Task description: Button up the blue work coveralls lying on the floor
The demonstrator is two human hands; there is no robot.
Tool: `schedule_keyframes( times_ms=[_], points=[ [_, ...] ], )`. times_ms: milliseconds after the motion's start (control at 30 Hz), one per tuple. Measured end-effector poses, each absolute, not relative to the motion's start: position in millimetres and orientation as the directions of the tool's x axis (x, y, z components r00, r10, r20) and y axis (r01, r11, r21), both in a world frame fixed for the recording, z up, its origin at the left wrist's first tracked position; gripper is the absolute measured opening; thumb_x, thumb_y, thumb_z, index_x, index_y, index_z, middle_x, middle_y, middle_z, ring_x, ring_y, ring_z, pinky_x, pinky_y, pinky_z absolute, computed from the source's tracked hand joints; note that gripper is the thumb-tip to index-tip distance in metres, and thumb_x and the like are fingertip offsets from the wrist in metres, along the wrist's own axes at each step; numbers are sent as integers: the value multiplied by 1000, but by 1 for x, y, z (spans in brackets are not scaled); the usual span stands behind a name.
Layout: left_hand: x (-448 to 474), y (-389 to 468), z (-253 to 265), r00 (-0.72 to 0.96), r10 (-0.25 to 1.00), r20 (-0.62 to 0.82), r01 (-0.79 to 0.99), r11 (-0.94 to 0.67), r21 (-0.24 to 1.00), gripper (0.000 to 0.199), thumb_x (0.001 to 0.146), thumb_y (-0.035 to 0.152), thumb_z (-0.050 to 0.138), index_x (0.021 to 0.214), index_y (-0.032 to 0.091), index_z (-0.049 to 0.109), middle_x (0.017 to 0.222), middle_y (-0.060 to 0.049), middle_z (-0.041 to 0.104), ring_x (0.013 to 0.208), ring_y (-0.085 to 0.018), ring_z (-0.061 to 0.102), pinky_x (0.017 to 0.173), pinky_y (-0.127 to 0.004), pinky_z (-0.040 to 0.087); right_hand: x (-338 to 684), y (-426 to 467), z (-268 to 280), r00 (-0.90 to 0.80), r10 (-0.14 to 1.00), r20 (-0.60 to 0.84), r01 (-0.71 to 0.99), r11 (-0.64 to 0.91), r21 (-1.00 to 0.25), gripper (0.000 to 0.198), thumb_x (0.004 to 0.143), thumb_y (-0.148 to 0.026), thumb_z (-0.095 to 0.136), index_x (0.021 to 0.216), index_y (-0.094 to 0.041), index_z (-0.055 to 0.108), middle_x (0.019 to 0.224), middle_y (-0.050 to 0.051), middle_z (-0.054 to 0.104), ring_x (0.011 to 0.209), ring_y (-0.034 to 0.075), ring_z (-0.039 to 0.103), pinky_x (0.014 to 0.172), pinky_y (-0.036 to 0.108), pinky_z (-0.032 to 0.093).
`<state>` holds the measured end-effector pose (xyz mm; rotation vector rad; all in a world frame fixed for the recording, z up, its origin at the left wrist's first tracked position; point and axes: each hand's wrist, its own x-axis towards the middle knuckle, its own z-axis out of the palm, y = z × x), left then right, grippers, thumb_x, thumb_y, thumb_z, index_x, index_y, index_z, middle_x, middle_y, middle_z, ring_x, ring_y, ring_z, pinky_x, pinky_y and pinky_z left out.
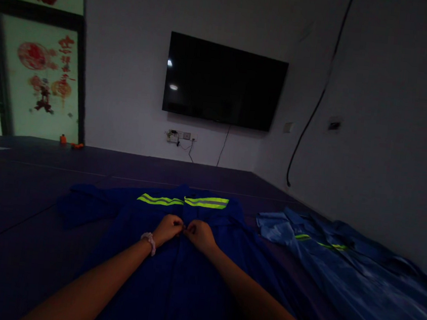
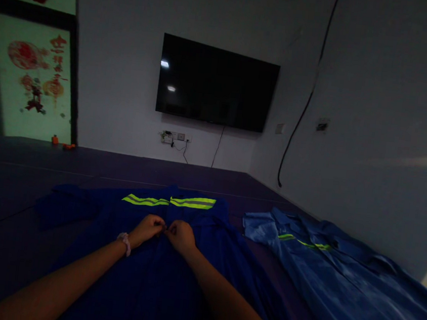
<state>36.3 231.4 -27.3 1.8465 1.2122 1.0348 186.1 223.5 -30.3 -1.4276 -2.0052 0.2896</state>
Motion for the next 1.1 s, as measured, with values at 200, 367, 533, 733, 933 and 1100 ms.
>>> schedule_keyframes(
  times_ms=[200,367,533,733,933,1100],
  points=[
    [37,233,-28,239,937,253,407,-333,850,16,65,22,46,55,15,56,50,1,53,49,-11,48,52,-23,34,183,222,-30,-223,908,354,806,376,-456,6,75,-21,59,71,-18,62,71,1,65,66,12,58,53,20,32],
    [37,231,-26,228,934,276,442,-352,825,18,68,23,46,54,15,56,48,1,51,48,-11,46,51,-22,32,182,222,-32,-231,899,371,815,387,-431,6,76,-16,56,74,-18,60,77,2,65,72,13,59,58,20,33],
    [37,227,-25,217,931,293,475,-363,802,20,70,24,46,56,15,58,50,0,54,50,-11,48,52,-22,33,182,218,-30,-247,893,377,816,401,-416,6,77,-16,55,75,-18,60,79,3,65,75,14,58,61,21,34],
    [38,226,-25,192,937,293,490,-350,798,19,71,23,46,57,16,57,51,0,55,51,-12,50,53,-22,34,180,214,-26,-235,901,365,822,385,-420,6,79,-18,54,76,-18,59,79,3,64,74,14,58,60,21,33],
    [39,227,-26,160,943,293,489,-334,806,21,72,19,45,53,17,53,47,1,52,51,-12,52,53,-22,36,180,218,-28,-225,899,377,797,392,-460,7,79,-16,55,73,-17,58,77,4,64,72,14,58,60,21,34],
    [40,226,-28,136,949,286,485,-315,816,24,74,28,47,53,17,52,47,0,51,50,-13,52,51,-23,37,181,219,-29,-196,905,379,805,369,-464,9,78,-16,56,70,-16,59,71,4,63,66,14,57,57,21,33]
  ],
)
